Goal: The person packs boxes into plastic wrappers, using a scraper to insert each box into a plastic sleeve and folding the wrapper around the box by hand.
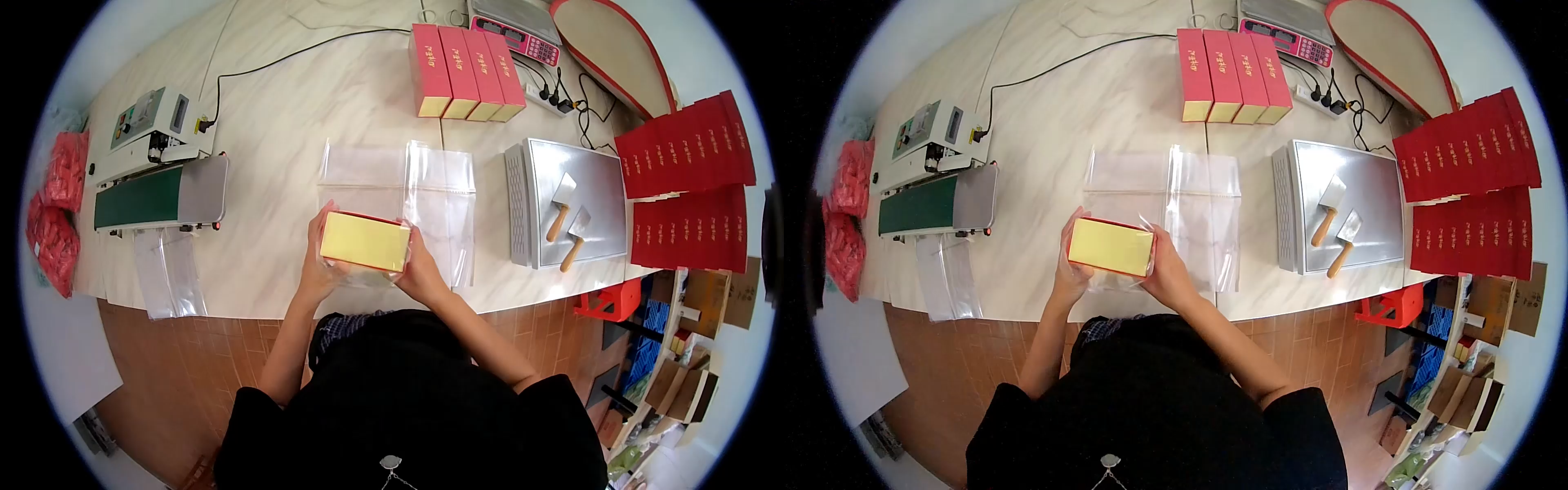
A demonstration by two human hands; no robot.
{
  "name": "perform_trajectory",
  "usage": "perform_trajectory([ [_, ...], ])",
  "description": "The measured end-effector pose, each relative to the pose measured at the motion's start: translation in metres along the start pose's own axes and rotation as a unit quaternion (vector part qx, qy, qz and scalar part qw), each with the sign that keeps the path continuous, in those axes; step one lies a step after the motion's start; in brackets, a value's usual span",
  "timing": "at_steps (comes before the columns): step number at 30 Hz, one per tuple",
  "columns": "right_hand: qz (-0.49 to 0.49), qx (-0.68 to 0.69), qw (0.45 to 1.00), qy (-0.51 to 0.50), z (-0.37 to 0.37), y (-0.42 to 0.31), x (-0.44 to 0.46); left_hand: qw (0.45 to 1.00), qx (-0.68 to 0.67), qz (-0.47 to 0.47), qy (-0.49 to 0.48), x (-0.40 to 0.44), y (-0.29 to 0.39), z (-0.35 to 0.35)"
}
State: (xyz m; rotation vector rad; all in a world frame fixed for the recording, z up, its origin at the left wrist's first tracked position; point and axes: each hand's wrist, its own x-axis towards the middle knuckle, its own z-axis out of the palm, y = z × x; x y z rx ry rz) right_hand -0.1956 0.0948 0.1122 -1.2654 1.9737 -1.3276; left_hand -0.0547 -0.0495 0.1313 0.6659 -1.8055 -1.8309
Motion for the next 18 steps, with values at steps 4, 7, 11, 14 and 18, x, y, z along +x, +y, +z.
perform_trajectory([
  [4, 0.042, 0.048, 0.998, -0.014, 0.001, -0.008, 0.007, 1.000, 0.020, 0.018, -0.015, 0.005, -0.003, -0.016],
  [7, -0.022, 0.015, 1.000, 0.017, -0.012, -0.029, 0.016, 0.998, -0.045, 0.037, -0.010, 0.011, 0.021, -0.017],
  [11, 0.045, 0.099, 0.993, 0.046, -0.032, -0.065, 0.032, 0.999, -0.016, 0.006, 0.028, 0.018, 0.062, -0.010],
  [14, 0.041, -0.029, 0.997, 0.056, -0.039, -0.071, 0.046, 0.971, 0.231, -0.020, 0.064, 0.023, 0.083, -0.007],
  [18, 0.008, -0.078, 0.994, 0.080, -0.044, -0.064, 0.047, 0.885, 0.456, -0.015, 0.097, 0.027, 0.093, -0.018],
])
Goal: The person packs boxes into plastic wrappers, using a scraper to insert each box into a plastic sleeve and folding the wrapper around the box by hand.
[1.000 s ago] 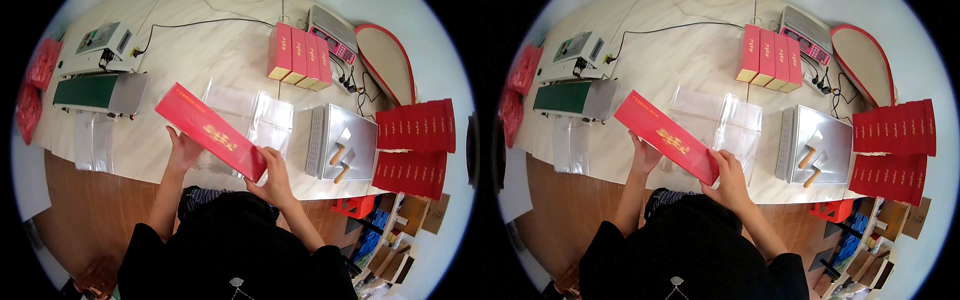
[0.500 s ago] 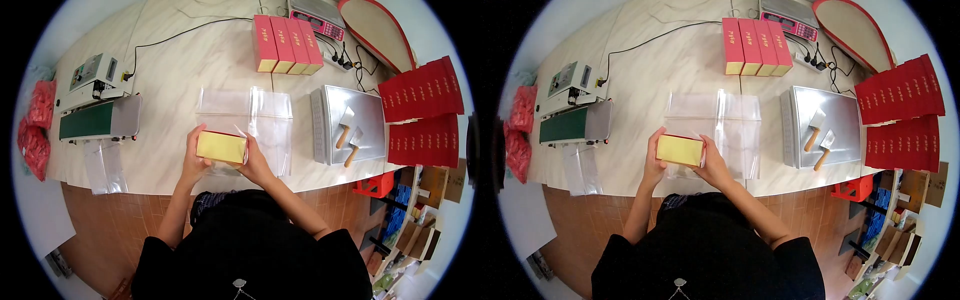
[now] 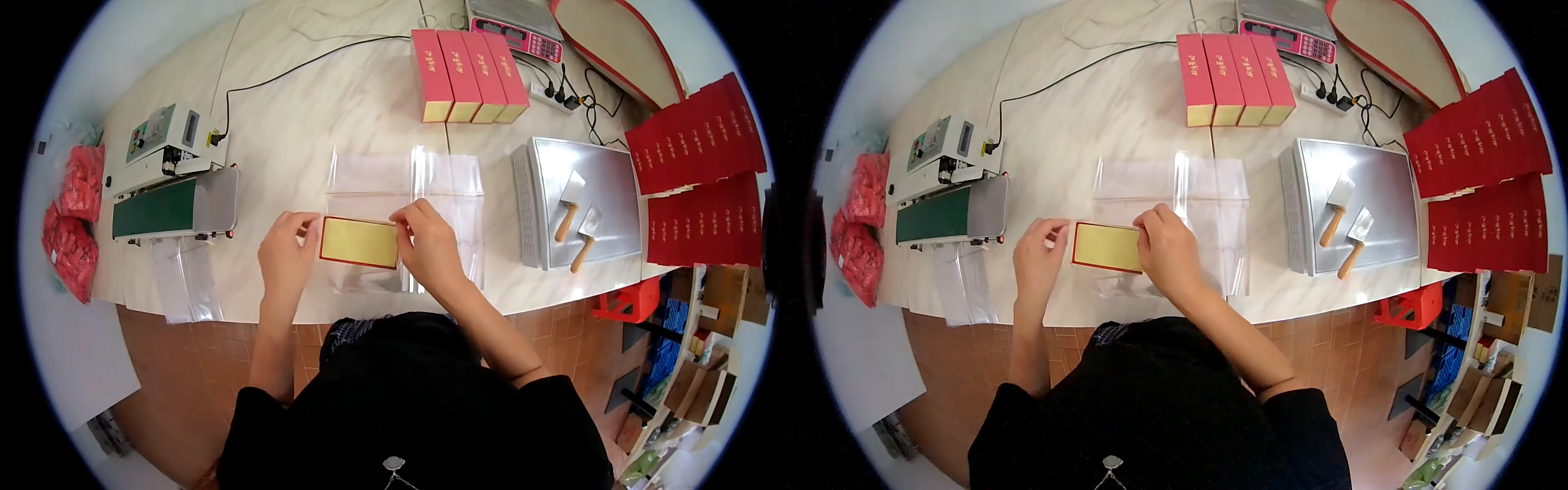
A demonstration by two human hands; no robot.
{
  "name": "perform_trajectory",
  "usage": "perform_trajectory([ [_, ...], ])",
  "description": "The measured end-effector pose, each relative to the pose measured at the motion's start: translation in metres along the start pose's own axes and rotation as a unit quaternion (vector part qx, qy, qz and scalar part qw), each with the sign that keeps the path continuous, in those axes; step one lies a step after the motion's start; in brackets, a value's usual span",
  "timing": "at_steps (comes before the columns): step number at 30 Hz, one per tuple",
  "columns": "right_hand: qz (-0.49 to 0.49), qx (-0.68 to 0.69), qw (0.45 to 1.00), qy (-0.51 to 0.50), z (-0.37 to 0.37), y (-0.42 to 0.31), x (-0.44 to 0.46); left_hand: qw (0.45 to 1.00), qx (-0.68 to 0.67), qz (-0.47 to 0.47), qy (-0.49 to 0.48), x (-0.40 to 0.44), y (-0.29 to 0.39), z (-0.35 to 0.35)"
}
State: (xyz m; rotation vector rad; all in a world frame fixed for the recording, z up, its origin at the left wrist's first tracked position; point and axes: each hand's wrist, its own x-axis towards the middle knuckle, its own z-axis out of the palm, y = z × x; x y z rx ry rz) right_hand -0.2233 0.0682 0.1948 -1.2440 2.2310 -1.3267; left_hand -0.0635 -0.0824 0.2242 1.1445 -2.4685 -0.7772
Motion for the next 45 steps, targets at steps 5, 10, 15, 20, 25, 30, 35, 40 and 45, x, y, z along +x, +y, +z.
perform_trajectory([
  [5, 0.017, 0.081, 0.996, 0.020, -0.044, -0.005, -0.009, 0.999, 0.051, 0.005, 0.007, 0.006, 0.004, -0.006],
  [10, 0.104, -0.061, 0.967, 0.225, -0.118, 0.057, -0.024, 0.987, 0.070, 0.134, 0.057, 0.015, 0.015, 0.000],
  [15, 0.254, -0.338, 0.850, 0.314, -0.196, 0.155, -0.073, 0.938, 0.147, 0.312, -0.028, 0.021, 0.056, 0.017],
  [20, 0.415, -0.434, 0.766, 0.231, -0.215, 0.213, -0.112, 0.920, 0.132, 0.354, -0.106, 0.029, 0.068, 0.028],
  [25, 0.438, -0.418, 0.762, 0.230, -0.211, 0.232, -0.118, 0.943, 0.109, 0.312, -0.015, 0.019, 0.064, 0.023],
  [30, 0.435, -0.410, 0.770, 0.223, -0.207, 0.242, -0.112, 0.993, 0.033, 0.112, -0.014, -0.005, 0.070, 0.024],
  [35, 0.481, -0.341, 0.766, 0.256, -0.205, 0.242, -0.107, 0.993, 0.080, 0.075, -0.039, -0.022, 0.094, 0.043],
  [40, 0.406, -0.242, 0.805, 0.358, -0.196, 0.215, -0.102, 0.995, 0.095, 0.035, -0.026, -0.029, 0.108, 0.057],
  [45, 0.246, -0.007, 0.943, 0.222, -0.171, 0.160, -0.082, 0.995, 0.097, 0.029, -0.008, -0.029, 0.099, 0.058],
])
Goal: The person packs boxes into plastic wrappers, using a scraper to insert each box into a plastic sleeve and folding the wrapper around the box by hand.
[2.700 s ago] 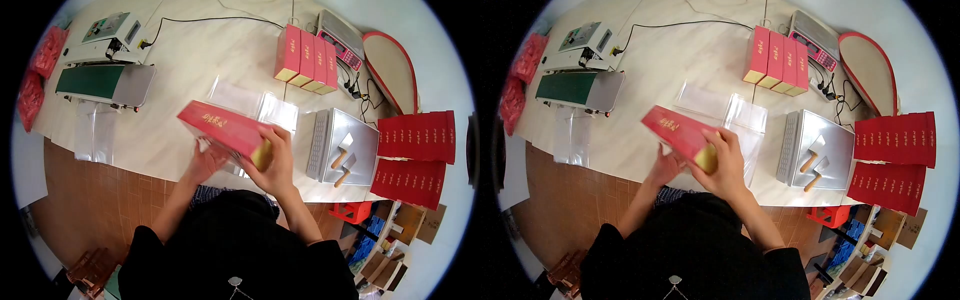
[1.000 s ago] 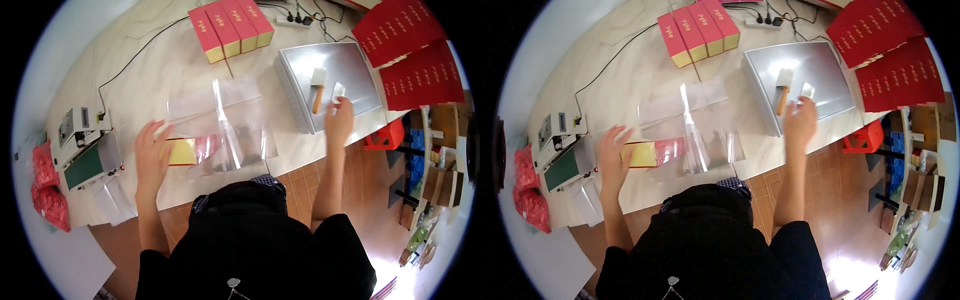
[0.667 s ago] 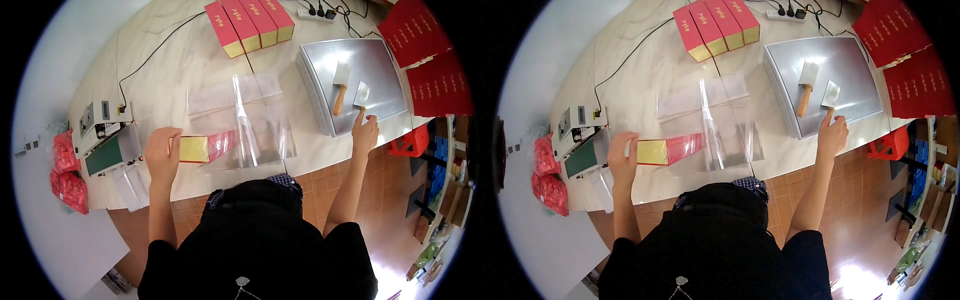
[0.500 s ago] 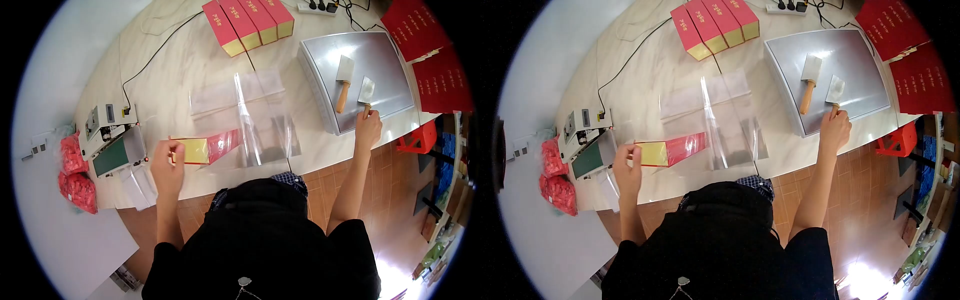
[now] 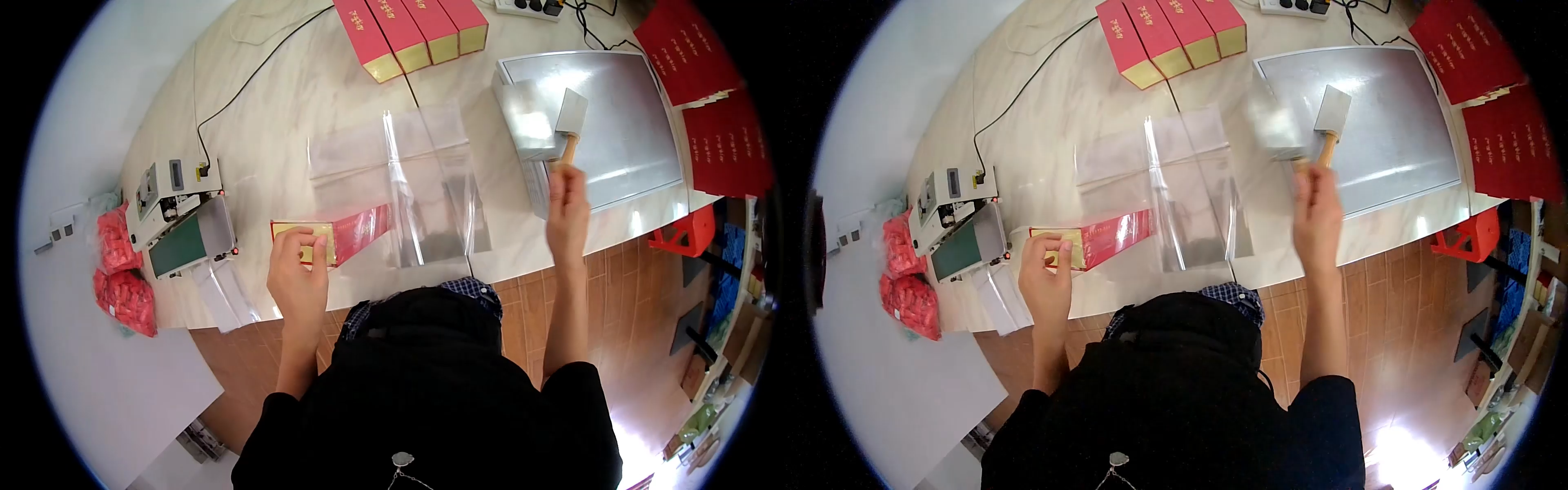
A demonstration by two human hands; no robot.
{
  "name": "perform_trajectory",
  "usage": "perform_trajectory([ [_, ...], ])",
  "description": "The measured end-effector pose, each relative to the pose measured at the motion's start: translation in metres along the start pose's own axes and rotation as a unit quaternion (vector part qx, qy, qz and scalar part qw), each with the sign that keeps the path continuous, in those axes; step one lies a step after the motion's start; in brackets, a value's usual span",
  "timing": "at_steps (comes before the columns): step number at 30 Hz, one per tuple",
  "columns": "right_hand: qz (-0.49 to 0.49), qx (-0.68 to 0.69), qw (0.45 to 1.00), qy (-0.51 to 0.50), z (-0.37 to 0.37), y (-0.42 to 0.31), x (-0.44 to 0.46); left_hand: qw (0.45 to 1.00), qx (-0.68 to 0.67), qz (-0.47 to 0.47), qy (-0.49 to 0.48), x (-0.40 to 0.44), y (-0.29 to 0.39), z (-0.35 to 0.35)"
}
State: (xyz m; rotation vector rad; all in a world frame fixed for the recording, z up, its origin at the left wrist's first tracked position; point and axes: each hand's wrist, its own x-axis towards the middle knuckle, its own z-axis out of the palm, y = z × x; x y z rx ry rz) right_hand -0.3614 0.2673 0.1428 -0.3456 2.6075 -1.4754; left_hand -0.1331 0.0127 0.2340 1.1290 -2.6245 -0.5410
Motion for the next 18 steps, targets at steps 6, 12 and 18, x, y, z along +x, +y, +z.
perform_trajectory([
  [6, -0.232, 0.024, 0.941, -0.244, 0.035, -0.046, -0.014, 0.999, -0.032, -0.020, 0.015, 0.000, -0.018, 0.002],
  [12, -0.299, 0.029, 0.879, -0.370, 0.046, -0.072, -0.023, 0.998, -0.066, -0.008, 0.008, 0.008, -0.031, -0.002],
  [18, -0.308, 0.018, 0.867, -0.392, 0.051, -0.086, -0.030, 0.998, -0.060, -0.015, -0.029, 0.016, -0.044, -0.001],
])
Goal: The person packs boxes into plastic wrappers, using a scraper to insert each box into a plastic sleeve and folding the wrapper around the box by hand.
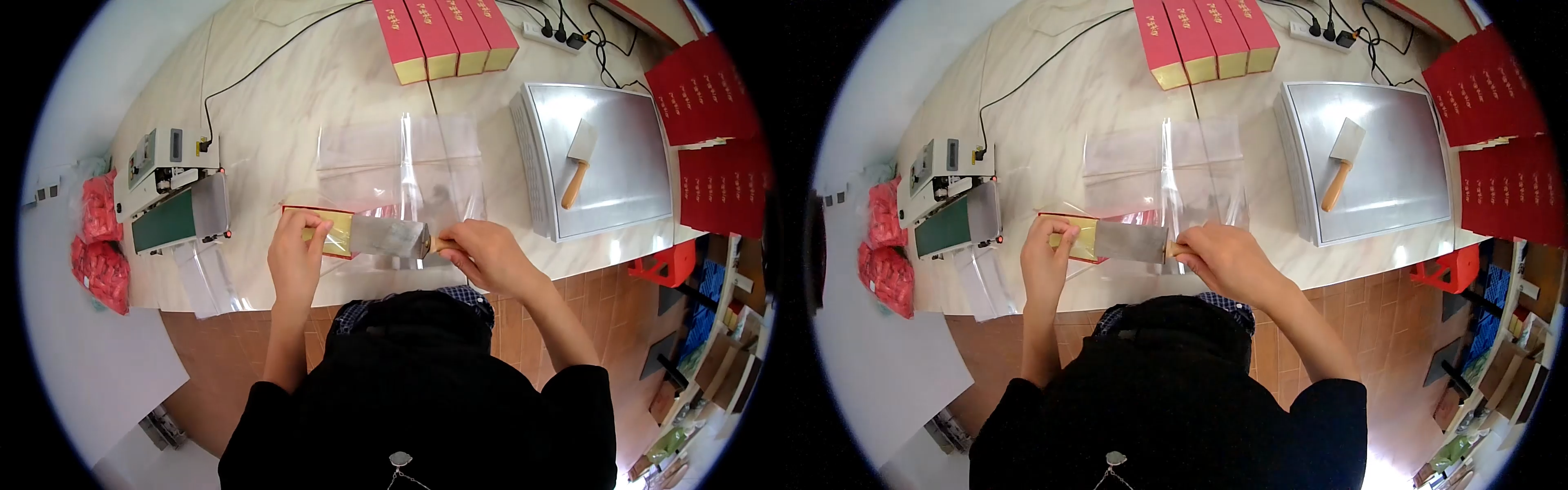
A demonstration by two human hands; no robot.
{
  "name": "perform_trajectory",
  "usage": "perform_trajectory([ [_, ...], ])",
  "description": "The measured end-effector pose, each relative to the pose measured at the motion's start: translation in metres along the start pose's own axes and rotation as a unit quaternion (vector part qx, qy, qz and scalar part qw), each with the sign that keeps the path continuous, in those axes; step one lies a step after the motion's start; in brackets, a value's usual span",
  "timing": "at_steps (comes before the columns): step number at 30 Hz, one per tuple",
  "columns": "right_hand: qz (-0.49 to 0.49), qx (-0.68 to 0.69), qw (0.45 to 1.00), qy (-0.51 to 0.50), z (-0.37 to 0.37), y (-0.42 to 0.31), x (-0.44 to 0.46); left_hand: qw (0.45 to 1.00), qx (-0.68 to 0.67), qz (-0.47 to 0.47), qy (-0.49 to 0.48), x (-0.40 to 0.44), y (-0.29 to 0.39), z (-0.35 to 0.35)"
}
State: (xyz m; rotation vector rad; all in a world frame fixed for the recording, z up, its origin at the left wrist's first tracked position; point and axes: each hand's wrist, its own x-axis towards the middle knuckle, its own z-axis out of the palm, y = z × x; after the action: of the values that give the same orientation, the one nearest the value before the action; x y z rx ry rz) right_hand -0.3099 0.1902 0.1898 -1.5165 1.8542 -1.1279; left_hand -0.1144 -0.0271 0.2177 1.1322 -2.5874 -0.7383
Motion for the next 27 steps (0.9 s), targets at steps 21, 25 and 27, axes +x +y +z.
perform_trajectory([
  [21, -0.017, -0.096, 0.995, -0.026, 0.033, -0.054, 0.034, 0.967, 0.017, 0.243, -0.080, -0.021, -0.016, -0.030],
  [25, -0.027, -0.106, 0.994, -0.026, 0.036, -0.059, 0.039, 0.955, 0.032, 0.280, -0.097, -0.020, -0.026, -0.031],
  [27, -0.025, -0.109, 0.993, -0.035, 0.036, -0.059, 0.039, 0.951, 0.044, 0.291, -0.097, -0.016, -0.033, -0.031],
])
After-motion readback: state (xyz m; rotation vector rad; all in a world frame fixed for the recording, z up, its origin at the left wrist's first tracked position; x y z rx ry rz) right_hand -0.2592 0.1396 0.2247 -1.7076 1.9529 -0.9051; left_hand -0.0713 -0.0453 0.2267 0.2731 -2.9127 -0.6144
